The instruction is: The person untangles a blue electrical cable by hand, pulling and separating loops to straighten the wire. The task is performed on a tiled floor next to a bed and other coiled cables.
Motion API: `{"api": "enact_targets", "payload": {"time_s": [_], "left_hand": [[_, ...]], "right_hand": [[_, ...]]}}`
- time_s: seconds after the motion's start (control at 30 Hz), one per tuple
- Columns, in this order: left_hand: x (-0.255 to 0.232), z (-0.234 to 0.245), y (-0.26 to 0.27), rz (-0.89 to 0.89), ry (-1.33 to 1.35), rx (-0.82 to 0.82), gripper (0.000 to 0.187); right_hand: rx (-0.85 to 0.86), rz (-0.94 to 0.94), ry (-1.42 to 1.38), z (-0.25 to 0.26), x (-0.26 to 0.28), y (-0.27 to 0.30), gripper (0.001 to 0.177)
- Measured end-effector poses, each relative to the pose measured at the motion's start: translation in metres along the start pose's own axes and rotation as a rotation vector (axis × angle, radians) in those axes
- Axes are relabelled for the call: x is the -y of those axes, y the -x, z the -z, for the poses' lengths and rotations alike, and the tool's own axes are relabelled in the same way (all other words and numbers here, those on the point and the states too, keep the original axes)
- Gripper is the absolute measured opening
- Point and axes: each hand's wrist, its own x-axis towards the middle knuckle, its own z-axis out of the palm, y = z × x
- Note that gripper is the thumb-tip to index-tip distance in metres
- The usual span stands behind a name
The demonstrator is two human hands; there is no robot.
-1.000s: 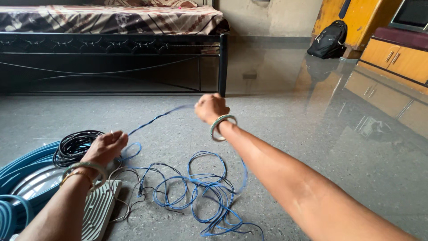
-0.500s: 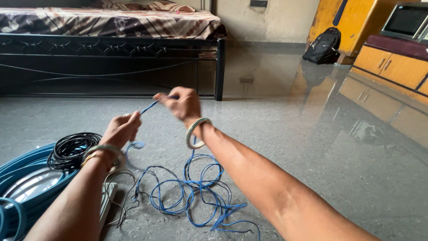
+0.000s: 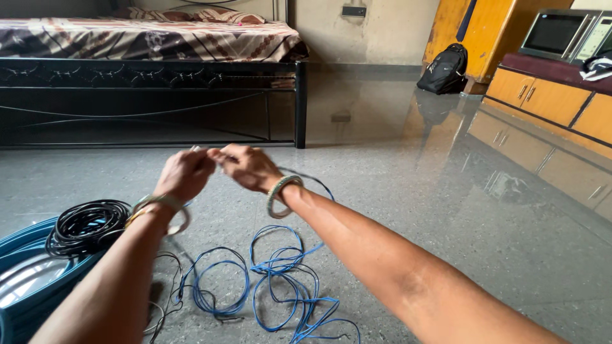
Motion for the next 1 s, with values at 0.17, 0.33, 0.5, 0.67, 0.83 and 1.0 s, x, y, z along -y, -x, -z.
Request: {"api": "enact_targets", "payload": {"time_s": [0.17, 0.33, 0.5, 0.67, 0.83, 1.0], "left_hand": [[-0.024, 0.020, -0.004, 0.154, 0.516, -0.050, 0.038], [0.010, 0.018, 0.029, 0.435, 0.554, 0.091, 0.054], [0.054, 0.009, 0.047, 0.484, 0.211, 0.121, 0.042], [0.047, 0.002, 0.022, 0.189, -0.003, 0.160, 0.038], [0.006, -0.008, -0.013, 0.129, -0.003, 0.114, 0.033], [-0.007, 0.020, 0.021, 0.342, 0.519, 0.139, 0.045]], "right_hand": [[-0.311, 0.090, -0.049, 0.008, 0.016, -0.007, 0.052], [-0.676, 0.134, -0.056, 0.055, 0.000, -0.016, 0.058], [-0.715, -0.168, 0.167, 0.079, -0.039, 0.004, 0.044], [-0.603, 0.188, 0.544, 0.040, -0.040, 0.008, 0.035], [0.016, 0.022, 0.042, -0.003, 0.017, -0.007, 0.053], [-0.116, 0.002, 0.022, 0.012, 0.033, -0.002, 0.038]]}}
